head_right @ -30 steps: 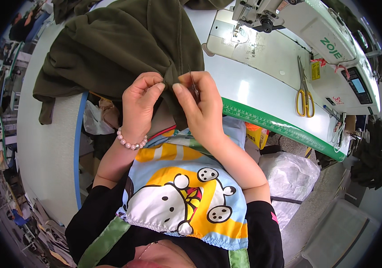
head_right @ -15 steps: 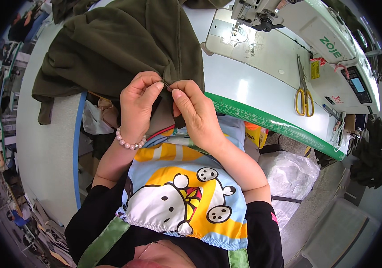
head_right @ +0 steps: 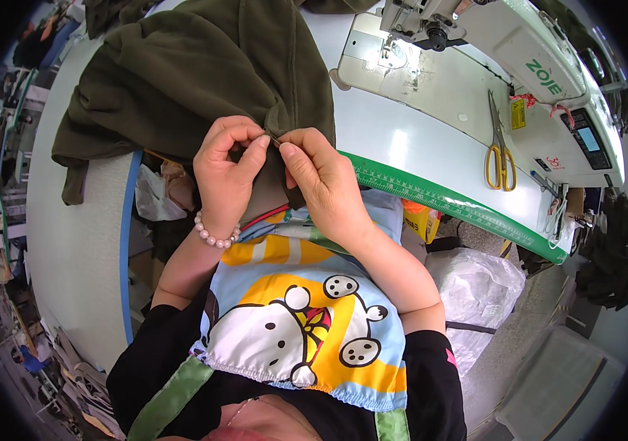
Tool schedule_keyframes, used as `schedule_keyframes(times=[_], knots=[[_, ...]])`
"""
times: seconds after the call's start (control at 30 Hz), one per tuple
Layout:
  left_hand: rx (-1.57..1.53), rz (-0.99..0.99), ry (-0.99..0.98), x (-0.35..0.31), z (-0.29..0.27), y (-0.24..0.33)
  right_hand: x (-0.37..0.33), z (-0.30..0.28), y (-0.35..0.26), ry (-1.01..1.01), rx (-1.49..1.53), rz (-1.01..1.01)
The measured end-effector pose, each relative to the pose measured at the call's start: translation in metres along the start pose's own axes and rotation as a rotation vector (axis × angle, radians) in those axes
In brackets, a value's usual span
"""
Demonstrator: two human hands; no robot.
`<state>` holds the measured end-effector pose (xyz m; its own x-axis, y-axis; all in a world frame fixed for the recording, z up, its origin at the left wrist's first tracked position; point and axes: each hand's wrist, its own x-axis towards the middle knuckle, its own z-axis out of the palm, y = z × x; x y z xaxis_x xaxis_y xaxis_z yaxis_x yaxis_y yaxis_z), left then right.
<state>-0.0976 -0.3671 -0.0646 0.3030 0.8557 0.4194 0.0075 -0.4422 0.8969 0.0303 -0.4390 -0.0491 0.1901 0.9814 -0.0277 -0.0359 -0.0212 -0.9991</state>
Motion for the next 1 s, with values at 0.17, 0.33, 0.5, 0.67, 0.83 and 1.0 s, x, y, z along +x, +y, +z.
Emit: schedule_keyframes(times=[0.17, 0.33, 0.5, 0.67, 0.83, 1.0], knots=[[0.157, 0.157, 0.067, 0.000, 0.001, 0.002, 0.003, 0.000, -0.001, 0.017, -0.025, 0.016], [0.166, 0.178, 0.066, -0.002, 0.001, 0.001, 0.005, -0.002, 0.000, 0.002, 0.052, 0.068], [0.122, 0.143, 0.059, -0.005, 0.001, 0.001, 0.005, -0.005, 0.003, -0.012, 0.022, 0.044], [-0.078, -0.023, 0.033, -0.006, 0.000, -0.003, 0.005, -0.004, 0.005, -0.014, 0.080, 0.045], [-0.159, -0.120, 0.023, -0.007, -0.002, -0.006, 0.006, -0.004, -0.003, -0.038, 0.161, 0.150], [-0.144, -0.130, 0.031, -0.005, -0.002, -0.007, 0.007, -0.004, -0.007, -0.057, 0.213, 0.245]])
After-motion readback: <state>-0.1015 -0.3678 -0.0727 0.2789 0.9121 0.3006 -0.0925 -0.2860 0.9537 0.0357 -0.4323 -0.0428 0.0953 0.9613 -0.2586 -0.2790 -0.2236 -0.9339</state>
